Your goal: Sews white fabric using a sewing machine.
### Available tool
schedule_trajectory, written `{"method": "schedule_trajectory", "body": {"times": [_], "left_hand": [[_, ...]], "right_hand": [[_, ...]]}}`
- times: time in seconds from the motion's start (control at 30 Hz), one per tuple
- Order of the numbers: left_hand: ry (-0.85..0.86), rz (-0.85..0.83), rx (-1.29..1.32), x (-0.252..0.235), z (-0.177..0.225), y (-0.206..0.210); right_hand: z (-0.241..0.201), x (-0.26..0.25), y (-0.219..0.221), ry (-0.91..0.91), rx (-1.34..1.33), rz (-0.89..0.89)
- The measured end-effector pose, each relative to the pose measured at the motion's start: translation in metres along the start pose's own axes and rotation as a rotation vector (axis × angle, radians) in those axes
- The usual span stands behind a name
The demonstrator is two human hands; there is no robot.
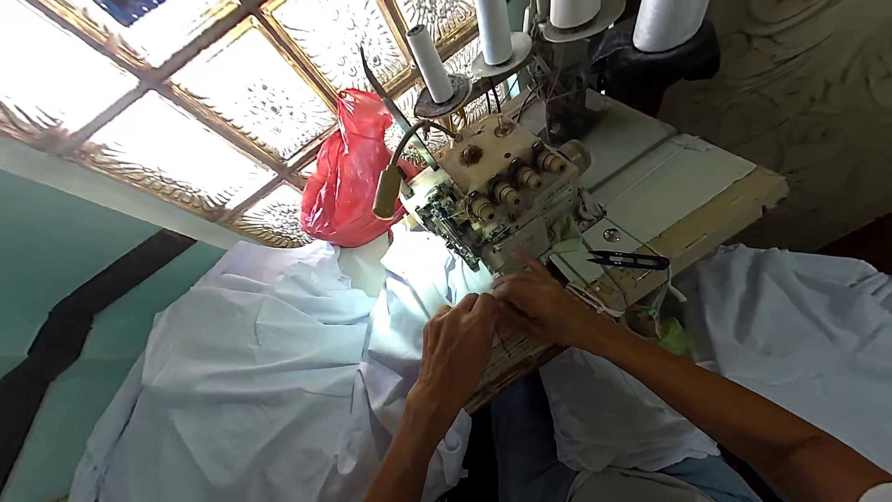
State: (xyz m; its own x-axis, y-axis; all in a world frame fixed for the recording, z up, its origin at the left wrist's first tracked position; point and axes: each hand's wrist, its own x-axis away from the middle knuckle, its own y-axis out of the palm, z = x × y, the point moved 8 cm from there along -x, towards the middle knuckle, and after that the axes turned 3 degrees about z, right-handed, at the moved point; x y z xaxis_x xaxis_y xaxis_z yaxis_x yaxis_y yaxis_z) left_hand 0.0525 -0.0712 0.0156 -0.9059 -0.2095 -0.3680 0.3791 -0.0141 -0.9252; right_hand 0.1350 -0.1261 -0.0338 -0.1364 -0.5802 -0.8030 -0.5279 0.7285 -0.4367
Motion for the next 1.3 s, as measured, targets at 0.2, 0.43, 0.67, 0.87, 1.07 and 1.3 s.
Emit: {"method": "schedule_trajectory", "body": {"times": [0.2, 0.43, 0.67, 0.87, 1.07, 1.3], "left_hand": [[-0.090, -0.030, 0.041, -0.001, -0.002, 0.002], [0.017, 0.085, -0.119, -0.020, -0.069, -0.061], [0.250, -0.114, -0.165, -0.045, -0.142, -0.061], [0.453, -0.436, 0.219, -0.002, -0.053, -0.120], [0.532, -0.551, 0.277, 0.016, -0.005, -0.099], [0.148, -0.377, -0.099, 0.011, -0.118, -0.096]], "right_hand": [[-0.001, -0.004, 0.007, -0.067, 0.372, 0.088], [-0.013, 0.019, 0.003, 0.127, 0.301, 0.029], [-0.075, 0.067, 0.050, 0.207, -0.085, -0.292], [-0.073, 0.005, 0.110, 0.364, -0.331, -0.577], [-0.125, -0.003, 0.160, 0.242, -0.531, -0.602], [-0.074, 0.028, 0.092, 0.081, -0.177, -0.357]]}}
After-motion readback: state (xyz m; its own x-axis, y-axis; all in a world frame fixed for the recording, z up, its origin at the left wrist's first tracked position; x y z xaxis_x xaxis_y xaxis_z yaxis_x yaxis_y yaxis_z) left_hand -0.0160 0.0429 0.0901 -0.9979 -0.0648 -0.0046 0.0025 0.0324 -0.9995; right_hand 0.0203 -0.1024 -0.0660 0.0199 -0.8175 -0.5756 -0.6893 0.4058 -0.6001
